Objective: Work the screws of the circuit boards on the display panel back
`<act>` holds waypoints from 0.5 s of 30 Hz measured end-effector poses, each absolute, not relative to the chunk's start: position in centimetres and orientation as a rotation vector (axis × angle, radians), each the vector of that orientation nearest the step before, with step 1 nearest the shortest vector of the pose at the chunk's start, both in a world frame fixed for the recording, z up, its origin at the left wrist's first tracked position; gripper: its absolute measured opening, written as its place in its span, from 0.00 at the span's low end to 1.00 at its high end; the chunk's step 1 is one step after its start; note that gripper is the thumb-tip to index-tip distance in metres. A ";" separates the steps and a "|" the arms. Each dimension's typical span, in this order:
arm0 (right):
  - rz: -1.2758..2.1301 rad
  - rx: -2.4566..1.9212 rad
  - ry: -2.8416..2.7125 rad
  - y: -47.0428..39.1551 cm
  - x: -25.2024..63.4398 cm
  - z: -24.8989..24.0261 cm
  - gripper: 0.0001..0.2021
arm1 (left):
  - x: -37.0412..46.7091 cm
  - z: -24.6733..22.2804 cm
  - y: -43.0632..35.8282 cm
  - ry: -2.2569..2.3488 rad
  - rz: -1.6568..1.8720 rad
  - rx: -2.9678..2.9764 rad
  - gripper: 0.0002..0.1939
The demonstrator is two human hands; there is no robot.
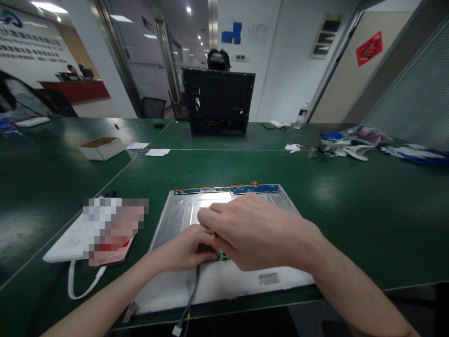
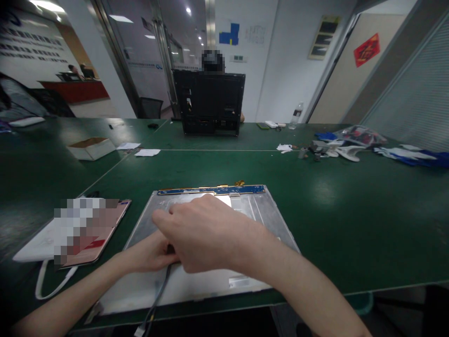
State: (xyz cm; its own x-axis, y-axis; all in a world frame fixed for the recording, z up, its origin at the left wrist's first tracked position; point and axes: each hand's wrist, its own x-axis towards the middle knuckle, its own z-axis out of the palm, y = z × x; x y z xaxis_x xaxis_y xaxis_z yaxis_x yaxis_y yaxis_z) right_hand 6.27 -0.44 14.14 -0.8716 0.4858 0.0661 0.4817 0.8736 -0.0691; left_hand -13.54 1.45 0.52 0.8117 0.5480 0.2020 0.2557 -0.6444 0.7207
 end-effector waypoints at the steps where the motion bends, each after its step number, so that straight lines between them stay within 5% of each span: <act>1: 0.051 -0.783 -2.958 -0.4 6.2 14.1 0.06 | -13.5 0.5 1.5 0.586 0.534 2.286 0.08; 15: 0.070 -0.781 -2.957 -0.2 6.4 14.1 0.05 | -13.6 0.4 1.5 0.602 0.571 2.316 0.06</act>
State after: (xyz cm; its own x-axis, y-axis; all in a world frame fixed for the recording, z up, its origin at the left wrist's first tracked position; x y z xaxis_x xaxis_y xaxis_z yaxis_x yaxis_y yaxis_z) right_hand 6.35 -0.21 14.12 -0.8666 0.4944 0.0677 0.4907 0.8689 -0.0649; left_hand -13.57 1.47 0.36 0.7977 0.5556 0.2343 0.2630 -0.6702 0.6940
